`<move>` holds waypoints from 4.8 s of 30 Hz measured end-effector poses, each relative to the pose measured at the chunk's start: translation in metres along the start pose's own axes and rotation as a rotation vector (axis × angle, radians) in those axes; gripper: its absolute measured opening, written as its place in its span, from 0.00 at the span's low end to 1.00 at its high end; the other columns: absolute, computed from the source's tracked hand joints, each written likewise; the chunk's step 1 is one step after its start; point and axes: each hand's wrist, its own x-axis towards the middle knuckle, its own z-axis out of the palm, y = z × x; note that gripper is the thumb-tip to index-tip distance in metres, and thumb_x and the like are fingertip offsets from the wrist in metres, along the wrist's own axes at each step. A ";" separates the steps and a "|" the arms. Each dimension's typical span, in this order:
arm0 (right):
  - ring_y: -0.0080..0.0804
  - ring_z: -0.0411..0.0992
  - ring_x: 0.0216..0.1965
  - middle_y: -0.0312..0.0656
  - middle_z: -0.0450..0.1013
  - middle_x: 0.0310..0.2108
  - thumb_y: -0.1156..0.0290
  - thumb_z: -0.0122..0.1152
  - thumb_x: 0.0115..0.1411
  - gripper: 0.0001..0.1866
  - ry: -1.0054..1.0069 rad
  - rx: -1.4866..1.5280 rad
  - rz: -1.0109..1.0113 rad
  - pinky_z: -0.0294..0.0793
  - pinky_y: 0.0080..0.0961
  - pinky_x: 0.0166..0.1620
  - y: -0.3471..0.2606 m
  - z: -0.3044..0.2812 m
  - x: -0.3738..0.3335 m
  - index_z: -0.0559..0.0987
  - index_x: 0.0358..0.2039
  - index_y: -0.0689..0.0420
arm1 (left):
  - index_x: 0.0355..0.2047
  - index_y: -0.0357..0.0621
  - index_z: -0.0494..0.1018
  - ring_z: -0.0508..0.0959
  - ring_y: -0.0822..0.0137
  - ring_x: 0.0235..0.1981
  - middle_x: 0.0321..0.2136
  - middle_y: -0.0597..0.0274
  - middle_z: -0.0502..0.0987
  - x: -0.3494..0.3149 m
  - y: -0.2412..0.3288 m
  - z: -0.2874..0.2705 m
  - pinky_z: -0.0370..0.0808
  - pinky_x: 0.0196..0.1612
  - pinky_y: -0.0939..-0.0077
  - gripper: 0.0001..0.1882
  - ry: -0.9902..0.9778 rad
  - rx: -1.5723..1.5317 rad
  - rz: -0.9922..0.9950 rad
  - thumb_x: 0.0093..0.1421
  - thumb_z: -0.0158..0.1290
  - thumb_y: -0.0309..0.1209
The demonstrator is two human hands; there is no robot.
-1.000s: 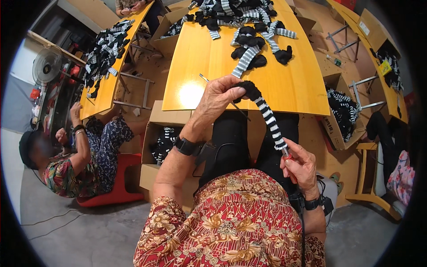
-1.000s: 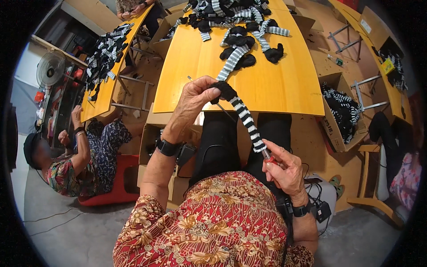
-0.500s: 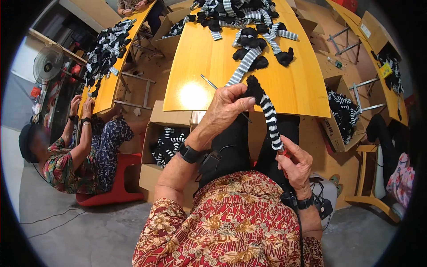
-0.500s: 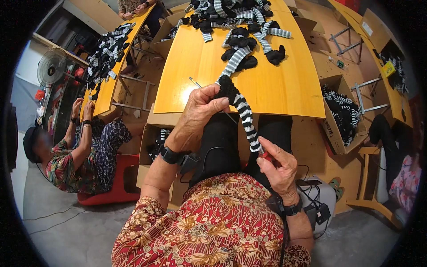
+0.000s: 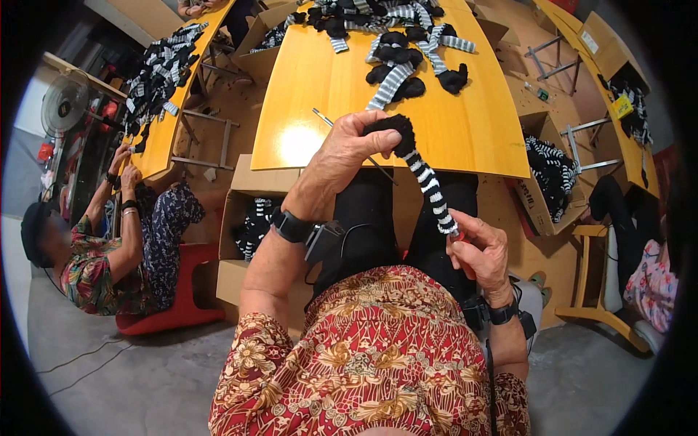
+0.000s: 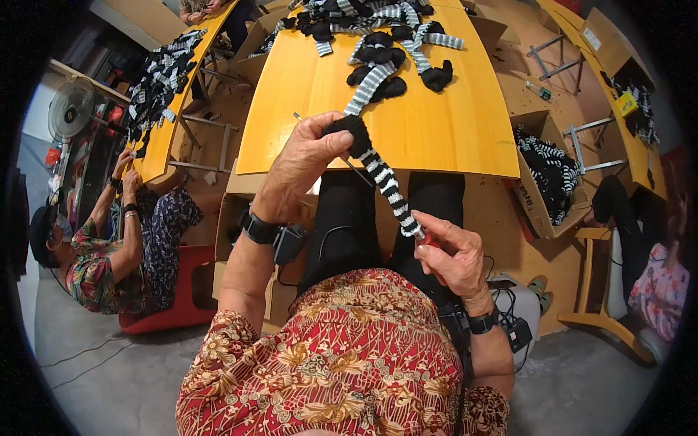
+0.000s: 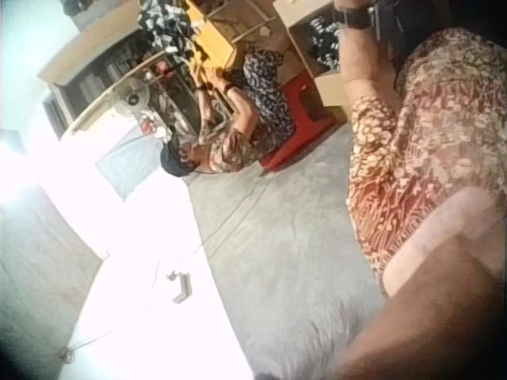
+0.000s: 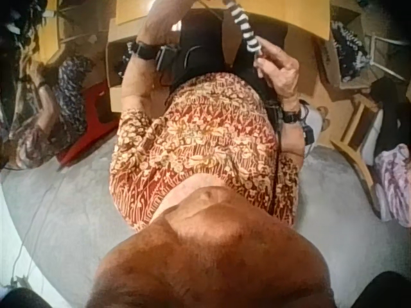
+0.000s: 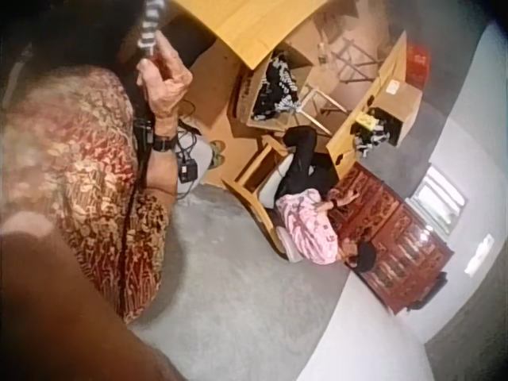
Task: The person sits at a table and uses a red-handled tool to sew the toe of a black and white striped sock. They repeatedly insert the tool into the fabric, pull it through, and adjust the sock to close the opening. The person handles multiple socks, picking them up from the table and placing them back down after working on them.
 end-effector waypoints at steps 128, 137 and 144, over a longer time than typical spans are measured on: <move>0.19 0.68 0.28 0.37 0.74 0.30 0.82 0.62 0.52 0.25 0.125 -0.389 -0.216 0.69 0.17 0.34 0.019 0.014 0.003 0.76 0.53 0.60 | 0.39 0.42 0.78 0.77 0.78 0.30 0.32 0.68 0.80 -0.008 -0.019 0.009 0.76 0.37 0.82 0.10 0.164 -0.153 -0.134 0.58 0.60 0.31; 0.16 0.67 0.24 0.34 0.73 0.28 0.82 0.61 0.54 0.23 0.172 -0.200 -0.102 0.68 0.15 0.30 0.015 0.025 0.000 0.76 0.53 0.58 | 0.36 0.40 0.77 0.76 0.77 0.27 0.27 0.64 0.80 -0.010 -0.016 0.009 0.73 0.33 0.84 0.09 0.038 0.033 -0.125 0.57 0.61 0.30; 0.15 0.66 0.26 0.32 0.73 0.30 0.82 0.60 0.55 0.23 0.193 -0.292 -0.214 0.68 0.15 0.31 0.019 0.030 0.012 0.76 0.53 0.58 | 0.39 0.39 0.77 0.76 0.77 0.28 0.28 0.65 0.79 -0.009 -0.016 0.002 0.72 0.32 0.85 0.13 0.018 0.101 -0.139 0.58 0.61 0.33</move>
